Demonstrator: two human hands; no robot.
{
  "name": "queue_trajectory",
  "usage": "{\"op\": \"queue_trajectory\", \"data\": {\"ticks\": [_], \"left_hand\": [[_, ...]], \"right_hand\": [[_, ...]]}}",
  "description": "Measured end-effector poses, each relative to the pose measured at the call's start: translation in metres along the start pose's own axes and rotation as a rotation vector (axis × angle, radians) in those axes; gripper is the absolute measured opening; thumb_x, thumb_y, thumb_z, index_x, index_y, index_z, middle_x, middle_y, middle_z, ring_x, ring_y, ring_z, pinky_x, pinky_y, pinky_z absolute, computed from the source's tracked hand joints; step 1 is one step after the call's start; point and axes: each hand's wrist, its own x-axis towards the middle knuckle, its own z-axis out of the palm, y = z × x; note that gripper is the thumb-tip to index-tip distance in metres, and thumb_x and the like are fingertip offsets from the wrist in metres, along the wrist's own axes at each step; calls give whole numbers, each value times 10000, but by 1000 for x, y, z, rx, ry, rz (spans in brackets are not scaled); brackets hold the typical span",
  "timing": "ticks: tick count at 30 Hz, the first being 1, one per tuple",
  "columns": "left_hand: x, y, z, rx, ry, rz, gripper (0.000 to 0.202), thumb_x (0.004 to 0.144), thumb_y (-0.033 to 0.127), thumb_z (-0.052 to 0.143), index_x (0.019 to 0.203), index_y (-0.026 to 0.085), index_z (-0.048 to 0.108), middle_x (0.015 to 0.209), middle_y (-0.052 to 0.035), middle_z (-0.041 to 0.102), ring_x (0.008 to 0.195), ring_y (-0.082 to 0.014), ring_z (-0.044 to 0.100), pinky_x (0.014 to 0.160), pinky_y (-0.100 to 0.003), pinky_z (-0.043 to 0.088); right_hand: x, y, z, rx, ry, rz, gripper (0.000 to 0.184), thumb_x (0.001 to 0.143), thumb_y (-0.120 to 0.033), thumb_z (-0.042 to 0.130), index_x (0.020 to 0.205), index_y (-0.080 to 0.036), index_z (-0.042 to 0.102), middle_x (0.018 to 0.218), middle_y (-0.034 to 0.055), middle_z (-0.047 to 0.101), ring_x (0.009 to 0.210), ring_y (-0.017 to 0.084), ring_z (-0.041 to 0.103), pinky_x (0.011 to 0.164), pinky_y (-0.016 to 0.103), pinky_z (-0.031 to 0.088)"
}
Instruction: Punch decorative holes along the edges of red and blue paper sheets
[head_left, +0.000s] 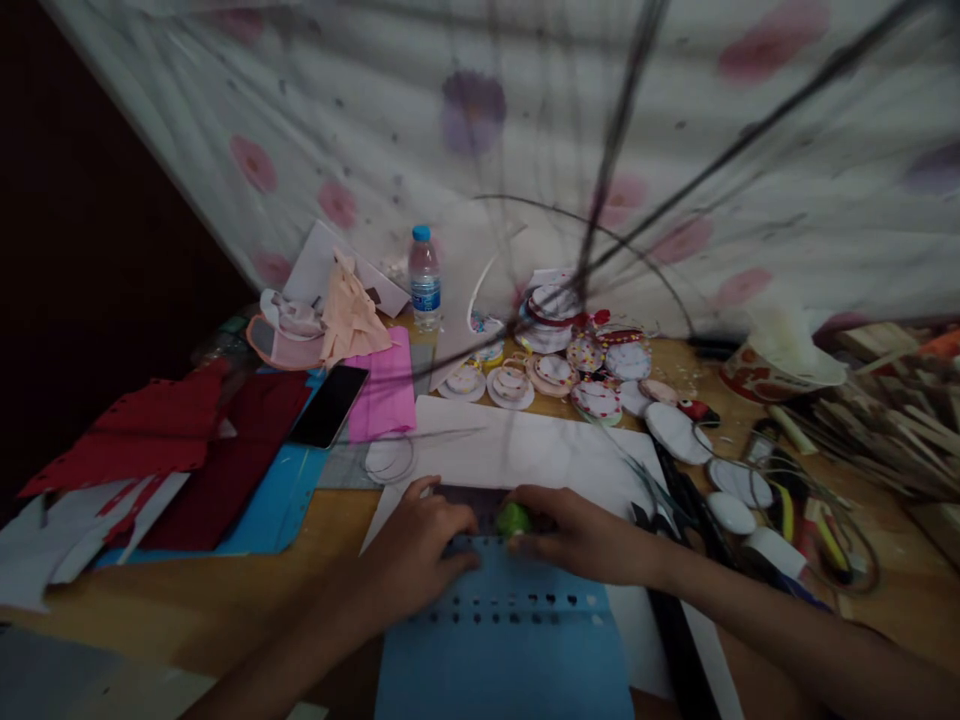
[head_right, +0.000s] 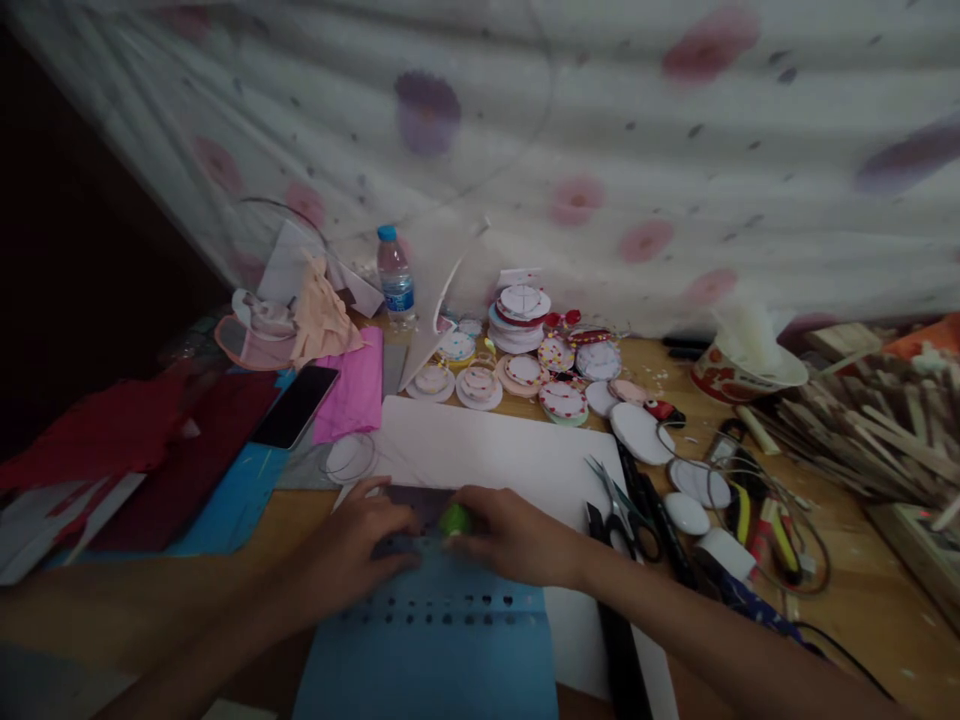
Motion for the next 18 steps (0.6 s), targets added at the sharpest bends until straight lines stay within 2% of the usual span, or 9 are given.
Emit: {"op": "queue_trajectory", "data": {"ticks": [4, 8, 10, 13, 15, 16, 18], "left_hand": [[-5, 1, -2, -71, 4, -22, 55, 772, 178, 689, 782, 200, 640, 792, 11, 694, 840, -192, 636, 1055, -459, 275], [-14, 1, -1, -103, 26, 7, 101, 758, 140, 692, 754, 201, 612, 774, 33, 660, 834, -175, 613, 1071, -460, 238], [-21, 0, 0, -115, 44, 24, 115, 763, 127, 685, 748, 201, 597, 781, 32, 639, 850, -172, 599, 1065, -448, 252], [-38, -5, 3, -171, 113, -22, 98, 812, 136, 626, 773, 211, 578, 921, -9, 615, 969, -193, 569, 965, -374, 389], [-53, -11, 8, -214, 173, -88, 89, 850, 154, 567, 799, 227, 574, 1080, -40, 588, 1079, -213, 539, 925, -351, 432], [-60, -15, 11, -229, 197, -122, 91, 864, 169, 542, 812, 235, 577, 1175, -51, 565, 1140, -228, 516, 943, -367, 429], [-73, -23, 21, -276, 217, -188, 95, 876, 207, 527, 803, 241, 578, 1324, -61, 509, 1234, -260, 468, 981, -413, 415]], "right_hand": [[0, 5, 0, 132, 61, 17, 269, 889, -426, 490, 863, -163, 542, 738, -12, 566, 663, 130, 533, 589, 225, 444], [-8, 2, 0, 170, 165, 34, 316, 897, -464, 460, 826, -168, 545, 760, 13, 592, 706, 157, 561, 630, 255, 458], [-17, 1, 4, 167, 304, 11, 291, 894, -446, 472, 914, -173, 573, 871, 47, 636, 816, 191, 594, 729, 292, 471], [-38, 4, 18, 210, 660, -13, 312, 889, -426, 487, 1110, -226, 580, 1152, 77, 633, 1079, 249, 566, 927, 366, 434], [-53, 11, 35, 304, 873, 105, 327, 902, -445, 445, 1122, -260, 601, 1246, 73, 611, 1158, 284, 540, 992, 439, 401], [-60, 15, 45, 389, 937, 167, 321, 902, -449, 441, 1113, -275, 610, 1267, 64, 608, 1163, 295, 546, 1010, 474, 388], [-70, 25, 67, 602, 998, 178, 322, 900, -465, 410, 1078, -294, 616, 1254, 60, 628, 1182, 318, 546, 980, 530, 429]]}}
